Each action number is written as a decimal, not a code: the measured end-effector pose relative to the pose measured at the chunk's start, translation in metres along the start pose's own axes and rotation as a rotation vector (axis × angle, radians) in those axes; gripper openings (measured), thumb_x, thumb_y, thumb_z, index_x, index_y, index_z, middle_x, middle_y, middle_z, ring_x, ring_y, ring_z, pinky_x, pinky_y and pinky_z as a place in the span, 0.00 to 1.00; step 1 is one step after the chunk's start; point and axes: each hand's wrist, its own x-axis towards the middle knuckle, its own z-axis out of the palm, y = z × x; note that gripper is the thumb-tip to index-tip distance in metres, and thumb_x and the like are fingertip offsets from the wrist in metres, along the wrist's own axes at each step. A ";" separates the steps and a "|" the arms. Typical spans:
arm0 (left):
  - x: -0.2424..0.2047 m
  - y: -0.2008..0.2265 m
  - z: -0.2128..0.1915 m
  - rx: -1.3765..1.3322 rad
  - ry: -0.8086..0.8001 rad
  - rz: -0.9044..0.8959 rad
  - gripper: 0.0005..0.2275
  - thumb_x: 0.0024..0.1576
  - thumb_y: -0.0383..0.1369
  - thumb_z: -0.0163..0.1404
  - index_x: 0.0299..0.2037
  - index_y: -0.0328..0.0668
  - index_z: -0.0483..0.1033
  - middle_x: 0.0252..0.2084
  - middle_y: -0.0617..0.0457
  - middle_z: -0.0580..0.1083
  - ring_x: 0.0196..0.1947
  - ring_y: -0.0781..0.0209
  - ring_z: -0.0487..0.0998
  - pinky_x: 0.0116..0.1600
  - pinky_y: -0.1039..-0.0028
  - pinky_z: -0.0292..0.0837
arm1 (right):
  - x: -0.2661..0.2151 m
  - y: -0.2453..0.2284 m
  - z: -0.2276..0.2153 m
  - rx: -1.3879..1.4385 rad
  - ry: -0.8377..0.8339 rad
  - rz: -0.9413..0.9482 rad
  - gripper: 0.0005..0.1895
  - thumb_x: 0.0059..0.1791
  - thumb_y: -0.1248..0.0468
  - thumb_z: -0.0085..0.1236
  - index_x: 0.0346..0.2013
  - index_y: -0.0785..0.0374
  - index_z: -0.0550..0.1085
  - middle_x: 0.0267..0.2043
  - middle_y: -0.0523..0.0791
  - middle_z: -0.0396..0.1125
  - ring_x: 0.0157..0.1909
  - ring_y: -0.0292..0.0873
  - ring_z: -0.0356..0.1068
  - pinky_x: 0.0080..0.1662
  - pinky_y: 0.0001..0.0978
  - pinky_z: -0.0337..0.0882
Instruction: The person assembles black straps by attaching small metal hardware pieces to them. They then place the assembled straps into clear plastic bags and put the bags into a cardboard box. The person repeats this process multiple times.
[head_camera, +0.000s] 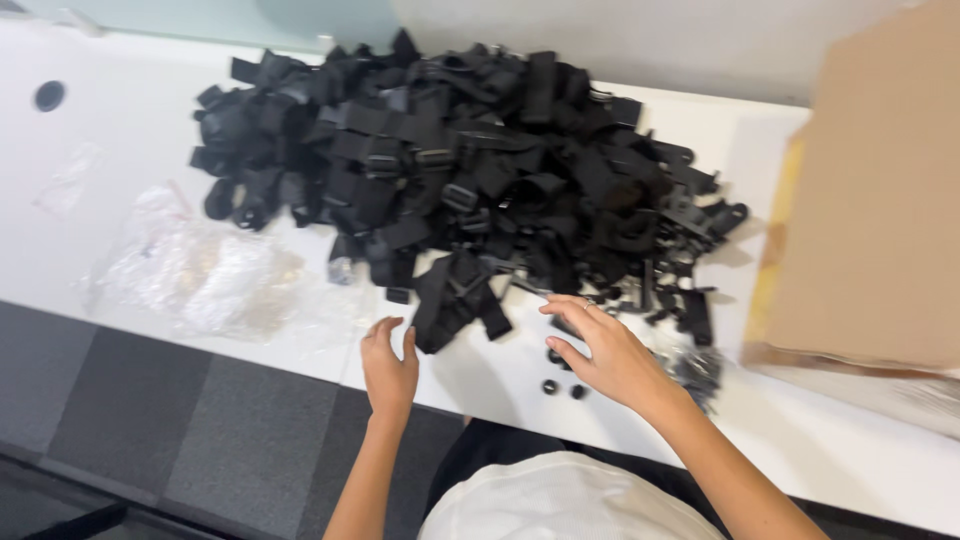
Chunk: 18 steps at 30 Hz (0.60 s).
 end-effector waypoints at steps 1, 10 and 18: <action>0.007 -0.019 -0.008 0.056 0.038 0.016 0.14 0.59 0.31 0.55 0.52 0.33 0.74 0.58 0.36 0.72 0.60 0.37 0.69 0.61 0.56 0.66 | 0.009 -0.009 0.011 0.000 -0.026 0.034 0.20 0.50 0.57 0.58 0.56 0.54 0.70 0.66 0.46 0.64 0.55 0.49 0.72 0.50 0.40 0.74; 0.075 -0.137 -0.029 0.256 -0.166 0.110 0.40 0.46 0.46 0.64 0.68 0.41 0.62 0.72 0.29 0.54 0.71 0.30 0.51 0.69 0.42 0.50 | 0.067 -0.068 0.083 0.115 -0.028 0.020 0.24 0.49 0.58 0.60 0.59 0.56 0.69 0.62 0.45 0.67 0.55 0.47 0.73 0.53 0.39 0.75; 0.056 -0.153 0.005 0.035 -0.070 0.175 0.08 0.62 0.32 0.52 0.46 0.41 0.84 0.58 0.44 0.77 0.64 0.46 0.74 0.67 0.59 0.69 | 0.099 -0.060 0.157 0.284 -0.083 0.269 0.20 0.48 0.55 0.59 0.53 0.59 0.75 0.50 0.49 0.76 0.50 0.44 0.79 0.52 0.36 0.78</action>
